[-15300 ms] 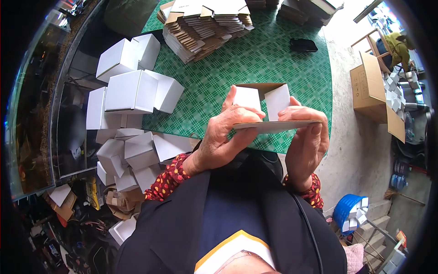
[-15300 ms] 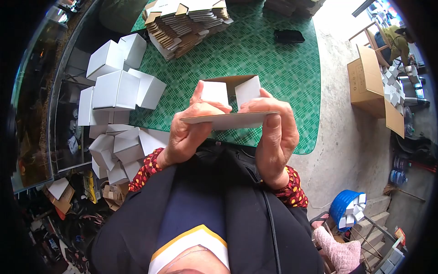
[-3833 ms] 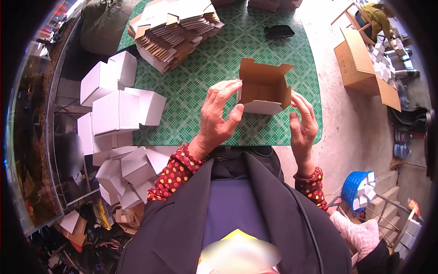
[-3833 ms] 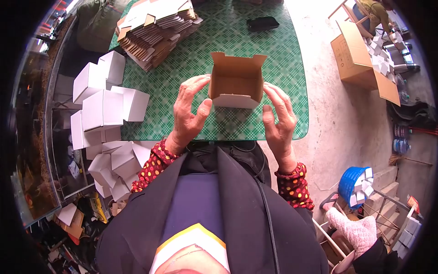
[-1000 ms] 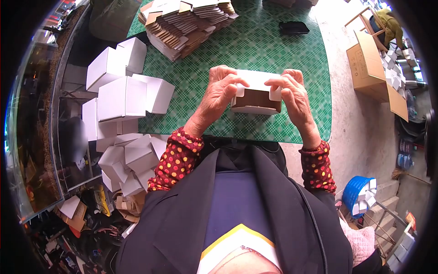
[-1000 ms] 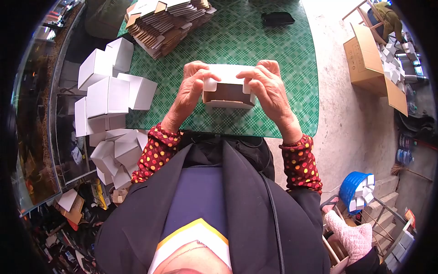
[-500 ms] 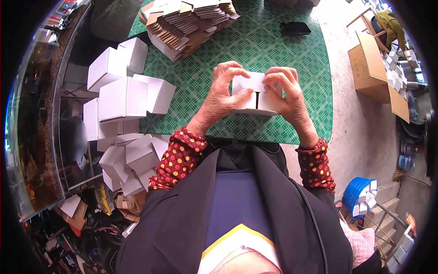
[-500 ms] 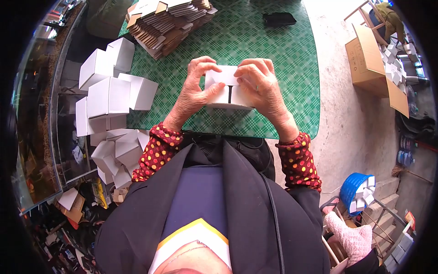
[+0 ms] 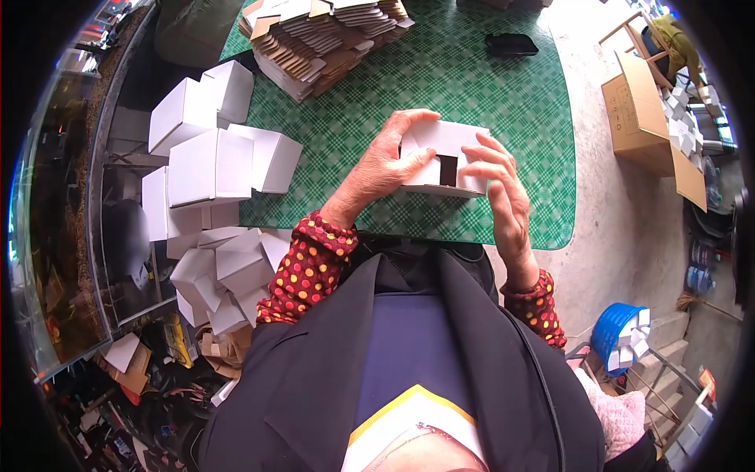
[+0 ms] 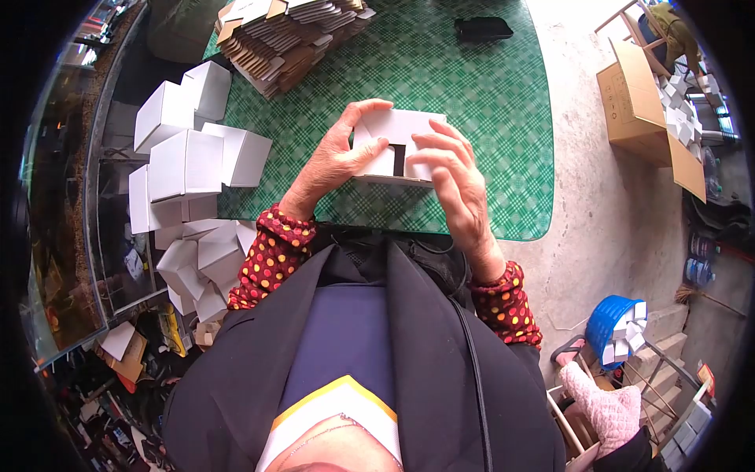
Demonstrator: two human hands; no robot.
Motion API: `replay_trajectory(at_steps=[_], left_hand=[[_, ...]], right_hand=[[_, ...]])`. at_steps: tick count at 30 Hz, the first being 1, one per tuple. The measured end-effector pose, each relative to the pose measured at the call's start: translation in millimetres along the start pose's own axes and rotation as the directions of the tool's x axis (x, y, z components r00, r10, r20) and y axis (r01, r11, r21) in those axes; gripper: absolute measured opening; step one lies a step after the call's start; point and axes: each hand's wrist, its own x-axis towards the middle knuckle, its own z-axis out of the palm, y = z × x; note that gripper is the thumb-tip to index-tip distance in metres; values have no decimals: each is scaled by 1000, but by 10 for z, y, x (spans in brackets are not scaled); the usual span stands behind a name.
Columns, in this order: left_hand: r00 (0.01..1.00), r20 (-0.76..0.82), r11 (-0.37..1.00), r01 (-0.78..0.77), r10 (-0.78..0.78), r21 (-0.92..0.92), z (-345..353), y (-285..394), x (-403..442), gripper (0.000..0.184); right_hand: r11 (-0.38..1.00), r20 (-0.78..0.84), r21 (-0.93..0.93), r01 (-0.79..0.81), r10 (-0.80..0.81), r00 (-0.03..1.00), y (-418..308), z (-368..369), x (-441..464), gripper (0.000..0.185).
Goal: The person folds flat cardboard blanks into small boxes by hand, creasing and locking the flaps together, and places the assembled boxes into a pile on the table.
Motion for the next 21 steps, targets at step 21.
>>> replay_trajectory(at_steps=[21], left_hand=[[999, -39, 1000, 5, -6, -26, 34, 15, -15, 48]], right_hand=[[968, -234, 179, -173, 213, 949, -294, 427, -54, 11]])
